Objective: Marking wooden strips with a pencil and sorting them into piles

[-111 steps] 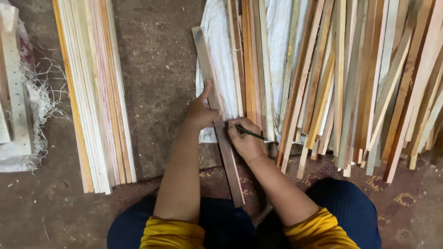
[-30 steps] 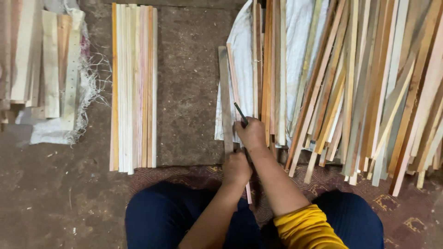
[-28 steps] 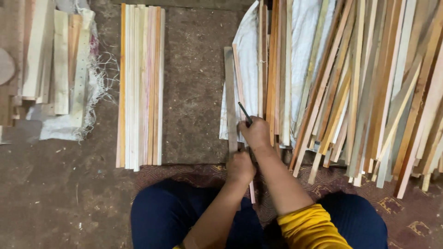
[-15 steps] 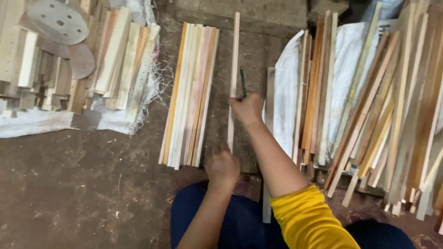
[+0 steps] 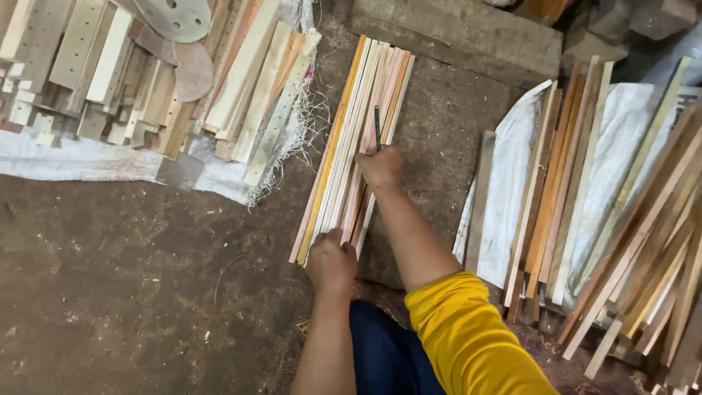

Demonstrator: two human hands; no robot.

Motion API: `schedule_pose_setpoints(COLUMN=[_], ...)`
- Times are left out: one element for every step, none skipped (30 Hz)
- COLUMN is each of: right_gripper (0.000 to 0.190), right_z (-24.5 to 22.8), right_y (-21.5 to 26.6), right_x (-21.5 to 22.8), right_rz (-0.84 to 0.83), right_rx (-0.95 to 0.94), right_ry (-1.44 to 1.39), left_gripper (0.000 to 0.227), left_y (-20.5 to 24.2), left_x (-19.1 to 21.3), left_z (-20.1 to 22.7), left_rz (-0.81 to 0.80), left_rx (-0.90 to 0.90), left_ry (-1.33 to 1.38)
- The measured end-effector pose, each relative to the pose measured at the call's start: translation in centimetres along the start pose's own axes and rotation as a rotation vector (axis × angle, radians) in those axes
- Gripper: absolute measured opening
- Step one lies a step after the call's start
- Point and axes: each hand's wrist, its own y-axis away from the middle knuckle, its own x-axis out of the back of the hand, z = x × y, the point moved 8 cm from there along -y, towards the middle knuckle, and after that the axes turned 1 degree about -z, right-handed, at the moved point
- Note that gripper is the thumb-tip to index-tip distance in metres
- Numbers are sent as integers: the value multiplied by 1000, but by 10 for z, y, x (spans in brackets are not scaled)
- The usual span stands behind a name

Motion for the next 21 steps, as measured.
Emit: schedule_pose_setpoints(right_gripper=[16,16,17,17,18,20,20,17,15,15,15,15,15,16,16,16,17,19,19,17,15], right_z=[0,1,1,-1,-4,-6,-3,-3,-4,-4,-3,-2,-1,1,4,5,9,14,20,23,26], right_y=[2,4,6,8,10,14,14,12,10,9,8,7,1,-2,-6,-10,-14,-16,-21,-27,-32], right_x=[-2,-6,-10,-10,-9,-7,-11,-11,-11,-12,-12,-12,-15,-18,-22,-26,-29,-32,-36,-42,-47], right_rz=[1,-16,-34,-34,-26,-19,-20,1,22,23,23,26,30,31,31,34,30,24,25,17,9], right_rx=[1,-5,-11,-12,-8,-8,-12,5,22,24,18,11,11,17,23,23,8,-9,-12,0,11], right_ry=[2,-8,-18,-17,-2,15,16,8,0,-1,18,35,32,32,32,30,43,59,60,20,-20], left_gripper=[24,23,22,22,22,21,21,20,19,19,17,15,15,15,14,14,14,14,14,22,30], left_y=[-2,-5,-7,-9,-11,-12,-11,-12,-13,-13,-12,-13,-16,-17,-18,-21,-23,-22,-21,-19,-16], left_x=[-1,-1,-1,-3,-6,-9,-7,-3,1,-1,-2,-3,-2,1,3,-1,-5,-9,-7,1,9], left_z=[-2,-6,-10,-12,-17,-22,-22,-21,-20,-21,-24,-26,-24,-23,-21,-24,-27,-31,-29,-26,-22], left_rz=[0,12,24,23,4,-19,-23,3,29,31,40,50,51,72,93,94,110,122,119,191,264], left_rx=[0,18,36,37,70,104,106,109,112,111,135,155,150,143,136,133,137,144,144,129,113], left_ry=[2,1,0,0,0,-2,-3,1,6,6,23,40,40,34,28,28,46,63,62,58,53])
